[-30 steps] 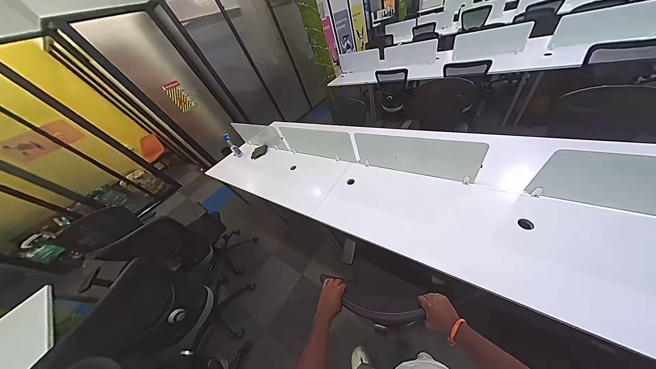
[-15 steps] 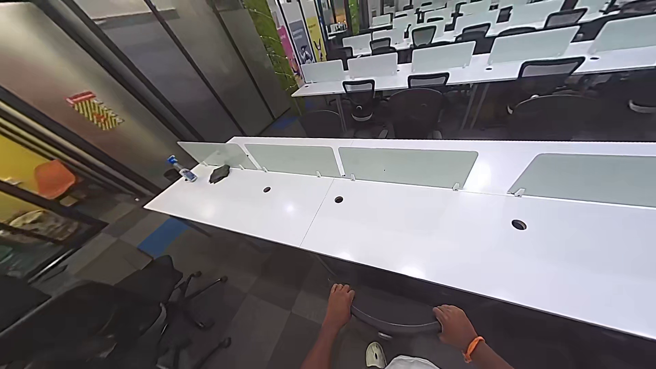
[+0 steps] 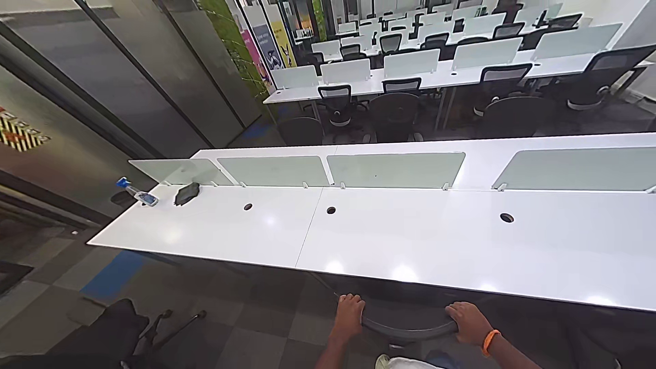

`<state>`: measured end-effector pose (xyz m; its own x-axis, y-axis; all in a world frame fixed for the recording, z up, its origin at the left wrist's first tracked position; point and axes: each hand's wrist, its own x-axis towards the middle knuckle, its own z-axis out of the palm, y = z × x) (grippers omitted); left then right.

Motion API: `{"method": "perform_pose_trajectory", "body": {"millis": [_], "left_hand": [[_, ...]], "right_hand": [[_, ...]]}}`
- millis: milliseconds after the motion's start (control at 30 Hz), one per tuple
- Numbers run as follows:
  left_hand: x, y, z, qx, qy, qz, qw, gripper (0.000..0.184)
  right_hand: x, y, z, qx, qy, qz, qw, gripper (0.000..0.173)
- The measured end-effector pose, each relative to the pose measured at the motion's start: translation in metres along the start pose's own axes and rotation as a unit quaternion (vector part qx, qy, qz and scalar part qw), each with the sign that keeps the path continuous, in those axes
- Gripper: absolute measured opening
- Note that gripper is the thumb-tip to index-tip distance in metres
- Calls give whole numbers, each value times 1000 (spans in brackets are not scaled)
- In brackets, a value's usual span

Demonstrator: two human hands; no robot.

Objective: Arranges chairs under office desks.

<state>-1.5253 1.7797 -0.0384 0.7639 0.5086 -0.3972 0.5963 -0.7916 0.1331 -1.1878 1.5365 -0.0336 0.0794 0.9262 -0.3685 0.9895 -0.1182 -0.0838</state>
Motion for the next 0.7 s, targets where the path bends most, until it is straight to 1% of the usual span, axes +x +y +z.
{"method": "perform_pose_trajectory", "body": {"millis": [100, 200, 267, 433, 567, 667, 700], "left_hand": [[4, -7, 0, 3, -12, 10, 1000, 44], [2, -13, 4, 3, -15, 8, 1000, 48], [-2, -13, 8, 4, -9, 9, 1000, 46], [-9, -4, 16, -4, 3, 13, 1000, 43], [-14, 8, 22, -2, 24, 3, 1000, 42], [-21, 19, 28, -7, 47, -41, 998, 52], [-24, 22, 31, -24, 77, -59, 995, 59]], "right_hand": [[-1, -4, 3, 1, 40, 1, 999, 43], [-4, -12, 4, 6, 40, 11, 999, 43], [-7, -16, 7, 9, 32, 20, 999, 42], [-17, -14, 22, -10, 65, 21, 998, 40], [-23, -7, 30, -25, 115, 9, 993, 41], [-28, -7, 31, -25, 124, -1, 992, 42], [-29, -7, 30, -21, 125, -6, 992, 42]]}}
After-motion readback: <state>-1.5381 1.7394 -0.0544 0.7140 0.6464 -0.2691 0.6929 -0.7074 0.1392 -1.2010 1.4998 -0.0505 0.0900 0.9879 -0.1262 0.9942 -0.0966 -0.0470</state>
